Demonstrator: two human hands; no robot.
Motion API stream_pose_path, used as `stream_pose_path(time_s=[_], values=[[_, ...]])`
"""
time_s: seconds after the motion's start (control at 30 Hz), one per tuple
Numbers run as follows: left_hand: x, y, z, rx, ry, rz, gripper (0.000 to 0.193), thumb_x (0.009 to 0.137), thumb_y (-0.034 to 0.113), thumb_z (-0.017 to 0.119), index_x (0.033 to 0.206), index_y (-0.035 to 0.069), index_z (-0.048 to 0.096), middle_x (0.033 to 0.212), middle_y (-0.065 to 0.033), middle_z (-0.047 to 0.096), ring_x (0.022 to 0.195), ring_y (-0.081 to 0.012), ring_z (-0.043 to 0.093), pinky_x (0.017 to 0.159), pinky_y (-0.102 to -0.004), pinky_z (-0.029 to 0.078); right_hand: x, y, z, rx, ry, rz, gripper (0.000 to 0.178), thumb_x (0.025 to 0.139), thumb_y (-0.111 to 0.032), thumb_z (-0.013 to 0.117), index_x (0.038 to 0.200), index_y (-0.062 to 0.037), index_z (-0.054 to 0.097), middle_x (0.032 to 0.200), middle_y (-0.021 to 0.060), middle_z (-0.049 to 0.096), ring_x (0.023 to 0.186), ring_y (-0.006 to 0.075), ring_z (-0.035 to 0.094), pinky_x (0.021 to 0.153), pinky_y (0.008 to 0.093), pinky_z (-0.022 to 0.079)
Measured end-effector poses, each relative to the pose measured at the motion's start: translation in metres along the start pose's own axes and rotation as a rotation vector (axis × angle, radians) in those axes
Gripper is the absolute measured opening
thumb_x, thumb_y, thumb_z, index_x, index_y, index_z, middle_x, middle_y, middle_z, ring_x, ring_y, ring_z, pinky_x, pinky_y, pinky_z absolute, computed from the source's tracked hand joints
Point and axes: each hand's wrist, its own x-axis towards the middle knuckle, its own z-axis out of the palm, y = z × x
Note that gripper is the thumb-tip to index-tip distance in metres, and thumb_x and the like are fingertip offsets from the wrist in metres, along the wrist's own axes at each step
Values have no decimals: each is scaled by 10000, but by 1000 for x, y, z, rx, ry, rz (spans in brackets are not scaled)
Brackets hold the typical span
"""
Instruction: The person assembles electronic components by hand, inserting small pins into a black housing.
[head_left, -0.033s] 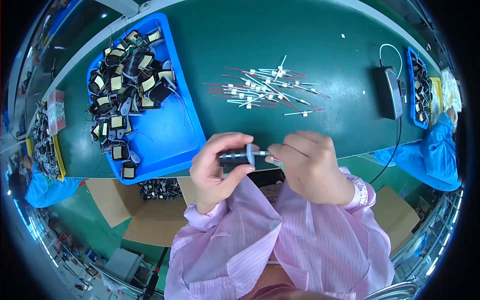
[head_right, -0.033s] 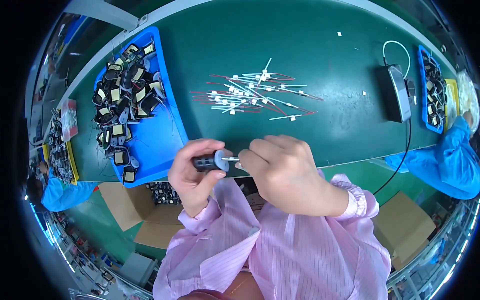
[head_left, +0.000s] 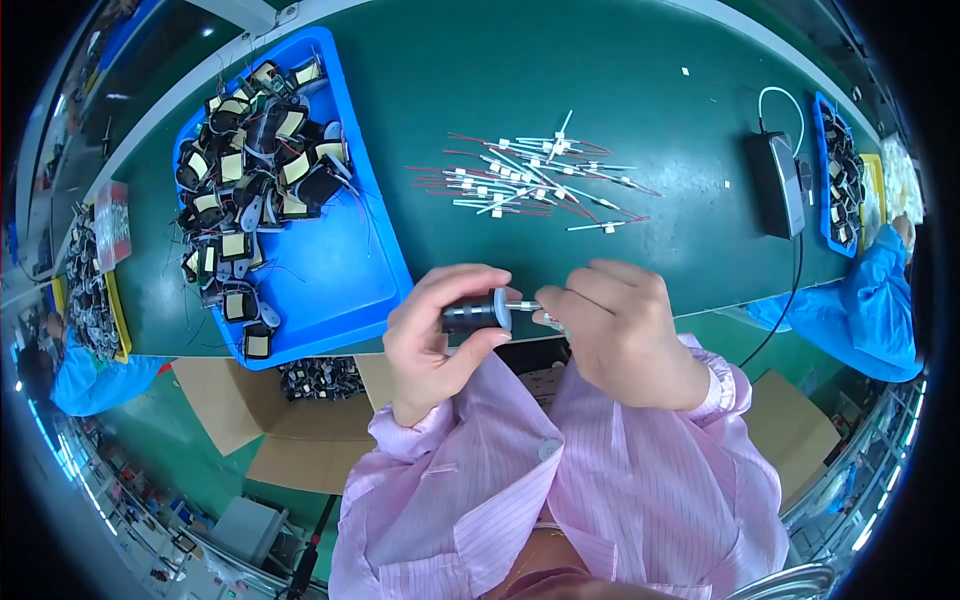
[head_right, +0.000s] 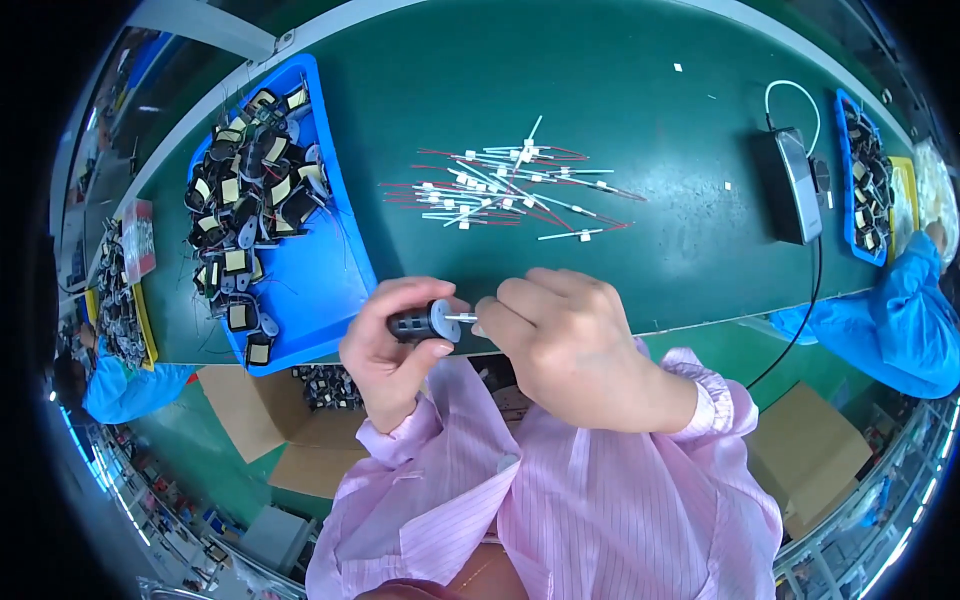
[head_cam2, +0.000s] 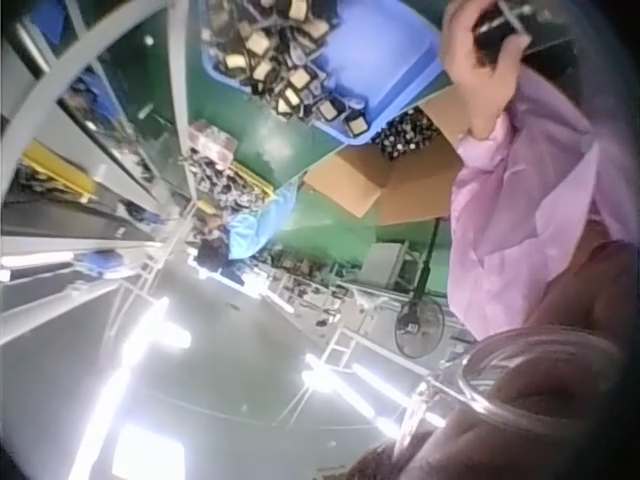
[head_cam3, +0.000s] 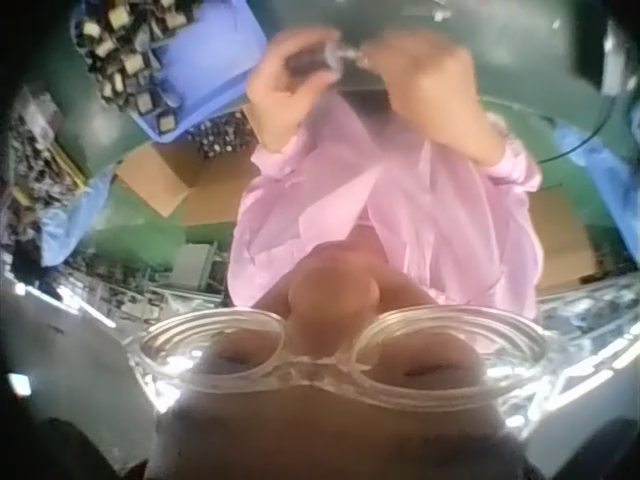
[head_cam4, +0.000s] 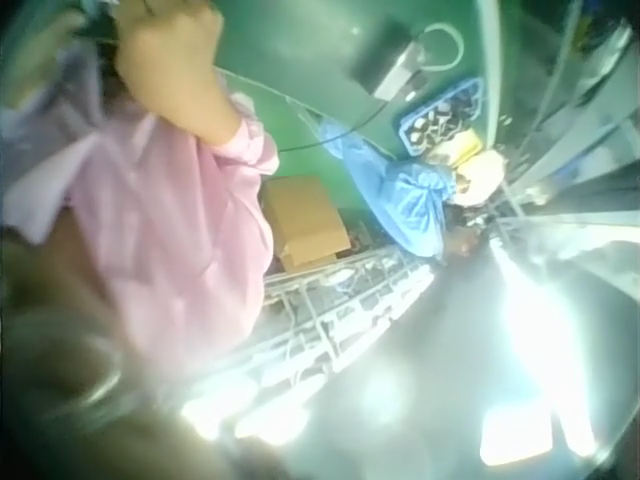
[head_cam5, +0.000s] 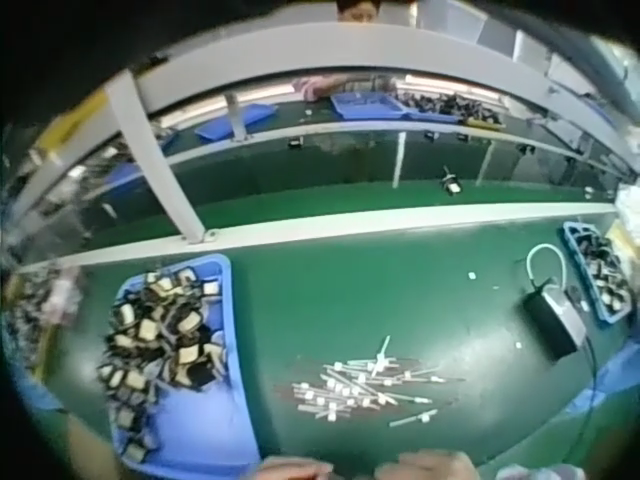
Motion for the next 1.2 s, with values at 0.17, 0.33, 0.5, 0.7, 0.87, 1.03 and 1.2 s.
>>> stream_pose_path(time_s=[0.17,0.33,0.5,0.7,0.87,1.03,1.2], values=[[-3,-5,-1,78,-40,-42,363,740,48,771,1061,-34,621,1042,-177,654,936,-238,641,800,-314,506,-2,2,0,-44,-32,-29,303,561,-25,608,862,7,622,671,55,490,591,217,507,515,351,414],[-3,-5,0,84,-37,-22,343,759,53,756,1058,-37,615,1039,-176,652,938,-237,637,802,-315,505,0,2,-4,-63,-51,-45,238,626,-8,620,862,8,643,655,64,498,567,214,492,499,353,366],[-7,-4,3,-29,8,-129,333,783,38,729,1079,-35,596,1061,-188,636,952,-244,630,809,-324,506,1,1,-5,-66,-67,-23,251,621,-9,639,872,2,640,694,76,521,602,228,511,518,356,383],[-8,-3,-1,-103,-38,-99,327,806,38,708,1098,-44,584,1078,-198,625,970,-242,626,811,-311,509,0,5,2,-2,-44,-3,253,629,4,646,881,-1,628,708,78,512,623,239,513,546,358,406],[-8,-4,-7,-60,-87,-123,343,834,55,688,1136,-60,572,1060,-190,613,943,-222,626,775,-289,511,3,7,5,29,-26,-38,225,625,5,631,850,-11,625,685,65,483,635,225,482,543,351,395],[-10,-4,-11,-286,-103,-231,321,844,63,684,1114,-71,574,997,-145,607,842,-180,616,738,-269,497,10,8,0,46,-111,-186,257,567,-58,622,823,-29,626,672,30,478,633,185,452,530,319,366],[-6,-6,-8,-168,-133,-219,303,843,55,683,1097,-72,576,992,-136,604,851,-168,600,749,-268,477,9,5,3,-129,-96,-197,272,560,-105,616,816,-13,621,667,19,474,638,181,459,522,318,369]])
